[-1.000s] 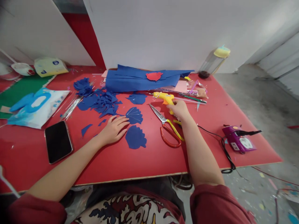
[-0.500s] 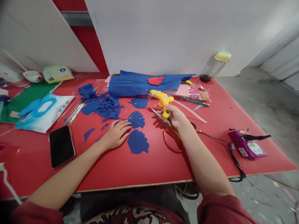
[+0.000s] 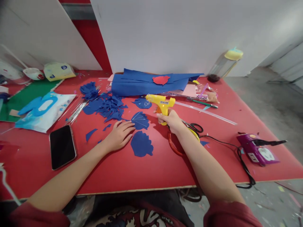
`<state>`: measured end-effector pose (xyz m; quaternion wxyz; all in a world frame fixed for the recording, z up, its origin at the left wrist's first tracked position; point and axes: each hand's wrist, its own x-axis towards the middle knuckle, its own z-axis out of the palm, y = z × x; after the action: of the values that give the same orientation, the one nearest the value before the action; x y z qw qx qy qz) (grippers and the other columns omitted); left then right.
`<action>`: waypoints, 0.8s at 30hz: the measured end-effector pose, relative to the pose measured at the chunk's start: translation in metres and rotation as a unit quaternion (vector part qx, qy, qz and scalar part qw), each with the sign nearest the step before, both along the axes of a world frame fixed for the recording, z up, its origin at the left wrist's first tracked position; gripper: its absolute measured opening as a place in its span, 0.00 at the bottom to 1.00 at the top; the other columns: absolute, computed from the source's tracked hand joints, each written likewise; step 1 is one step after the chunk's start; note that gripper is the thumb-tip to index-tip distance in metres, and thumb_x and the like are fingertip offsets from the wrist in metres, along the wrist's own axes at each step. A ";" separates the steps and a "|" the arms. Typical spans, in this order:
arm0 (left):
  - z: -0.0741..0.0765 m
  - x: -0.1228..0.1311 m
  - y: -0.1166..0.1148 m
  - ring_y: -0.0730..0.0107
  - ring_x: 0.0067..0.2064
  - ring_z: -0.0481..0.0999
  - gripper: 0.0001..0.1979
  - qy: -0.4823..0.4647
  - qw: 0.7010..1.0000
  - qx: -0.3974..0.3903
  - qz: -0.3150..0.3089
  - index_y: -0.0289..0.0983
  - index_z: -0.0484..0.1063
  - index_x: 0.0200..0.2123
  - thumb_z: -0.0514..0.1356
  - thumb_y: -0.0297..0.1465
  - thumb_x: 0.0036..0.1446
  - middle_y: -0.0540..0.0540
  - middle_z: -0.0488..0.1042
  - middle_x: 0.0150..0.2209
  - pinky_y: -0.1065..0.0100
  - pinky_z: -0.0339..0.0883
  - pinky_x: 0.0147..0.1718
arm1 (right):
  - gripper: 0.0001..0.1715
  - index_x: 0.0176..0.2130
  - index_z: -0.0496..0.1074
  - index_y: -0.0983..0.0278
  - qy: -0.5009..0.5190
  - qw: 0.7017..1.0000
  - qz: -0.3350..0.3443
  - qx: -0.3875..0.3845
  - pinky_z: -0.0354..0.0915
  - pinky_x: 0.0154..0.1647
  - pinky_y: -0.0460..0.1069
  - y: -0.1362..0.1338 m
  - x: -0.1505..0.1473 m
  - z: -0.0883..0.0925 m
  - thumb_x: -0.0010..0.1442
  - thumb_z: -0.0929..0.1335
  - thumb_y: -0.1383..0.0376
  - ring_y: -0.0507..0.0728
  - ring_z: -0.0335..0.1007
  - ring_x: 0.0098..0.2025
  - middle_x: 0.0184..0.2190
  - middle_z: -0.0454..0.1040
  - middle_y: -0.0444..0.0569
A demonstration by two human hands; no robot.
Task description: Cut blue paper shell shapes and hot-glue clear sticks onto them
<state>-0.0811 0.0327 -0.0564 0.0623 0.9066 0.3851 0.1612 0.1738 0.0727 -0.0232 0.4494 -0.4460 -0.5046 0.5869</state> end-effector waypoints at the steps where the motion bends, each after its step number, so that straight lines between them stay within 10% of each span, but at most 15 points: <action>1: 0.000 0.000 0.000 0.56 0.57 0.65 0.16 0.001 1.000 0.003 -0.002 0.33 0.69 0.49 0.47 0.31 0.63 0.37 0.70 0.52 0.48 0.50 0.55 | 0.16 0.35 0.68 0.65 -0.036 0.999 0.006 0.003 0.54 0.22 0.45 -0.001 -0.001 0.000 0.46 0.71 0.61 0.45 0.51 0.19 0.16 0.58 0.36; 7: -0.001 0.001 0.000 0.54 0.56 0.66 0.16 0.005 1.000 0.026 -0.002 0.32 0.69 0.48 0.47 0.31 0.63 0.37 0.71 0.52 0.47 0.51 0.54 | 0.16 0.36 0.70 0.65 -0.275 0.959 0.057 -0.024 0.55 0.22 0.47 -0.005 -0.005 -0.003 0.47 0.69 0.60 0.48 0.56 0.19 0.17 0.62 0.40; 24: -0.005 0.003 0.002 0.57 0.52 0.70 0.17 0.007 0.994 0.101 -0.036 0.28 0.70 0.46 0.47 0.30 0.63 0.35 0.73 0.48 0.54 0.62 0.53 | 0.16 0.35 0.69 0.64 -0.284 0.958 0.029 -0.027 0.56 0.22 0.46 -0.005 -0.009 -0.007 0.48 0.68 0.57 0.48 0.55 0.18 0.16 0.61 0.39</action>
<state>-0.0781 0.0345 -0.0616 -0.0265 0.9227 0.3342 0.1904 0.1647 0.0678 -0.0298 0.2583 -0.5911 -0.6080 0.4627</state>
